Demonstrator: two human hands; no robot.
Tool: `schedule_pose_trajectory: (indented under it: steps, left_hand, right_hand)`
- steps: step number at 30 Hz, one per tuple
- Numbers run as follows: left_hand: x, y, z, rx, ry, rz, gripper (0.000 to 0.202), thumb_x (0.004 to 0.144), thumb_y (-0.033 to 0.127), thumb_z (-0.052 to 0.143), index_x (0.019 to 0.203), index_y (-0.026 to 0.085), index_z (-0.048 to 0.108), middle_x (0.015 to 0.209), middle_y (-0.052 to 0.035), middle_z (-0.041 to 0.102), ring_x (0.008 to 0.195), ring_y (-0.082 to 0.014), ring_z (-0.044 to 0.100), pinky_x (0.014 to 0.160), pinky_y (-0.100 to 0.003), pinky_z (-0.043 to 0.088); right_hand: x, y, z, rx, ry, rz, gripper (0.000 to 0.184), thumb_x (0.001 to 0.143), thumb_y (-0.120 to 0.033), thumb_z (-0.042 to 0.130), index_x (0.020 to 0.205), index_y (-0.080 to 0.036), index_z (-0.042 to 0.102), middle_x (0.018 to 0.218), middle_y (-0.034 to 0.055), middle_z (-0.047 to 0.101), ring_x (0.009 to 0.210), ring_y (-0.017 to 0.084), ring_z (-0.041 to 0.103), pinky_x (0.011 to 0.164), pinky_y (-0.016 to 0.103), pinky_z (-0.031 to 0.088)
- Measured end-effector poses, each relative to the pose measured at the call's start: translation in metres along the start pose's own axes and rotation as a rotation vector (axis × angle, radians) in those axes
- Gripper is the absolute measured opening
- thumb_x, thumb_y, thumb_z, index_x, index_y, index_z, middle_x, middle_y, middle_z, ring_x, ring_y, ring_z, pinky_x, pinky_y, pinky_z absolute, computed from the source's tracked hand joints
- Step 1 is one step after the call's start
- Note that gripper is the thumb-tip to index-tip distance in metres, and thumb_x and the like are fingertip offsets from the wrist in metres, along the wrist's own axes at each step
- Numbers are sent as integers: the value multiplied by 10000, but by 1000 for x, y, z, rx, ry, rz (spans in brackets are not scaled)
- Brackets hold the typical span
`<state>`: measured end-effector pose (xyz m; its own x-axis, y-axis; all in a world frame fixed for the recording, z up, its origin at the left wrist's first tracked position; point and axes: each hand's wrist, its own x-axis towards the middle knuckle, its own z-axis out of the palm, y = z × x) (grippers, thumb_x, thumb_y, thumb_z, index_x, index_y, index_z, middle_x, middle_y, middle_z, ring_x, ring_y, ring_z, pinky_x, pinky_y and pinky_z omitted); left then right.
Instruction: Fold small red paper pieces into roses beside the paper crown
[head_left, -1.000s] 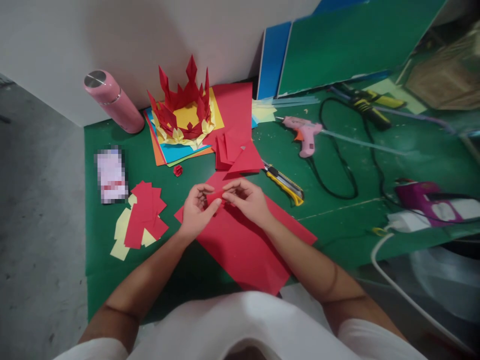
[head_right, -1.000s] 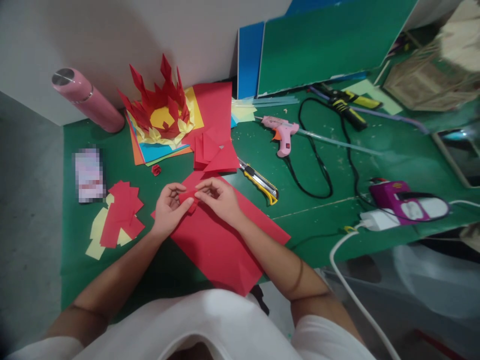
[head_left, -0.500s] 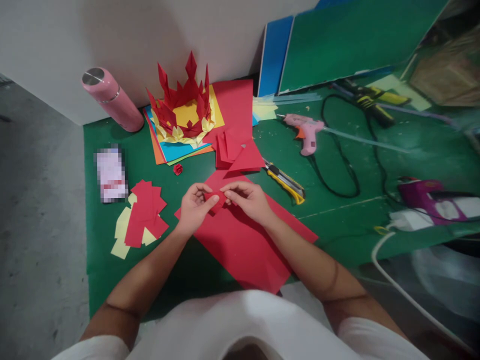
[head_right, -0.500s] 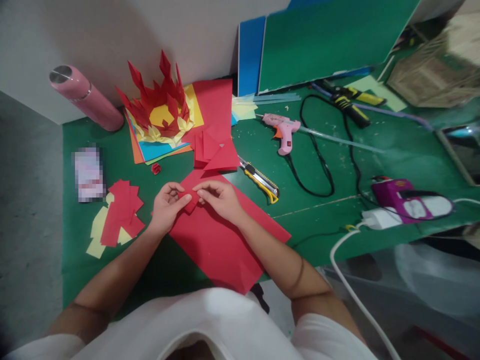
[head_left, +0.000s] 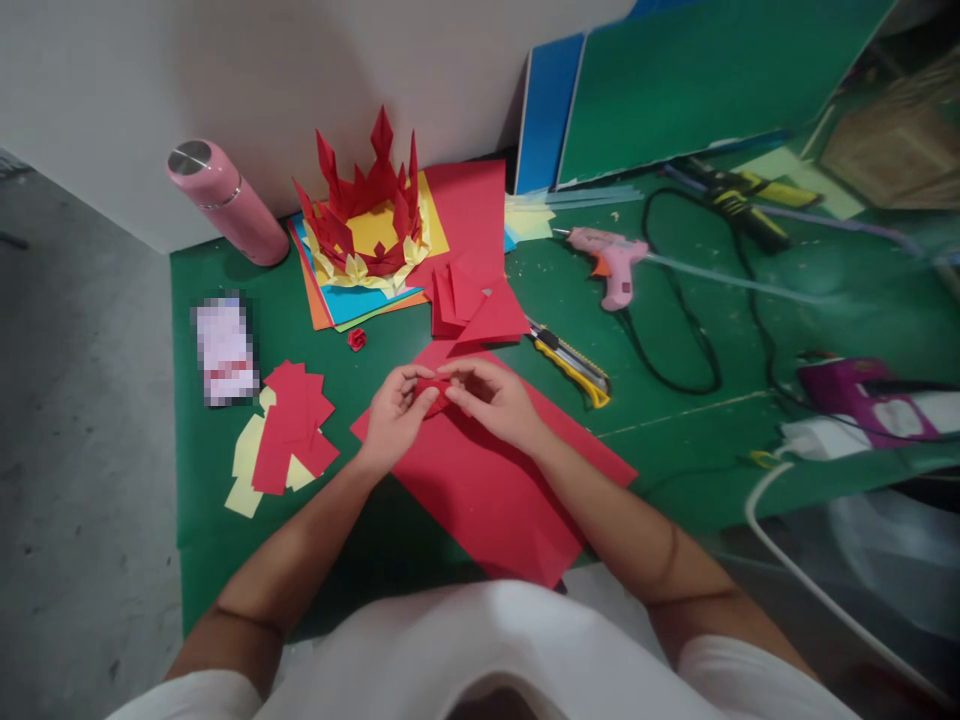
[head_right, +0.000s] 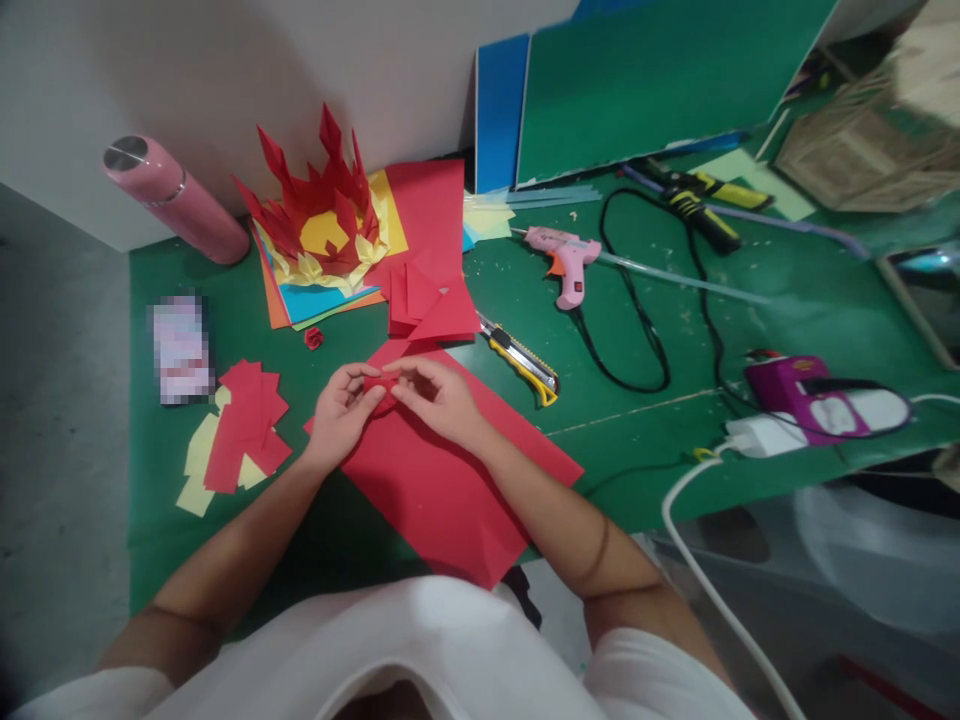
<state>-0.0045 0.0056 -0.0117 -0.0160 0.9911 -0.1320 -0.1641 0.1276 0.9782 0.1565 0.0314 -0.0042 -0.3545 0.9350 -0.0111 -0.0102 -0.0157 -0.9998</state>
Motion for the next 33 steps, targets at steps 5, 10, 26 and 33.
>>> schedule_pose_trajectory:
  steps: [5, 10, 26, 33]
  left_hand:
    - [1, 1, 2, -148, 5, 24, 489, 683, 413, 811, 1050, 245, 535, 1204, -92, 635, 1018, -162, 655, 885, -311, 533]
    - [1, 4, 3, -319, -33, -168, 461, 618, 327, 860, 942, 231, 546, 1100, -41, 666, 928, -125, 679, 851, -277, 555]
    - [-2, 4, -2, -29, 40, -87, 291, 739, 397, 753, 974, 225, 753, 1025, -71, 759, 823, -157, 709, 807, -324, 601]
    - [-1, 3, -4, -50, -49, -70, 340, 720, 158, 669, 1042, 244, 734, 1100, -58, 744, 821, -134, 700, 849, -323, 585]
  right_hand:
    - [0, 1, -4, -1, 95, 2, 243, 843, -421, 652, 1023, -258, 643, 799, -10, 561, 589, 97, 489, 563, 250, 429]
    - [-2, -1, -5, -67, 165, -60, 168, 877, -384, 600, 817, -234, 647, 830, 8, 593, 593, 106, 507, 584, 276, 442]
    - [0, 1, -3, -462, 70, -322, 115, 905, -228, 549, 905, -270, 657, 888, 33, 695, 846, 198, 624, 788, 374, 495]
    - [1, 4, -5, -469, 48, -326, 125, 897, -249, 590, 953, -284, 696, 937, 38, 706, 887, 205, 635, 807, 378, 503]
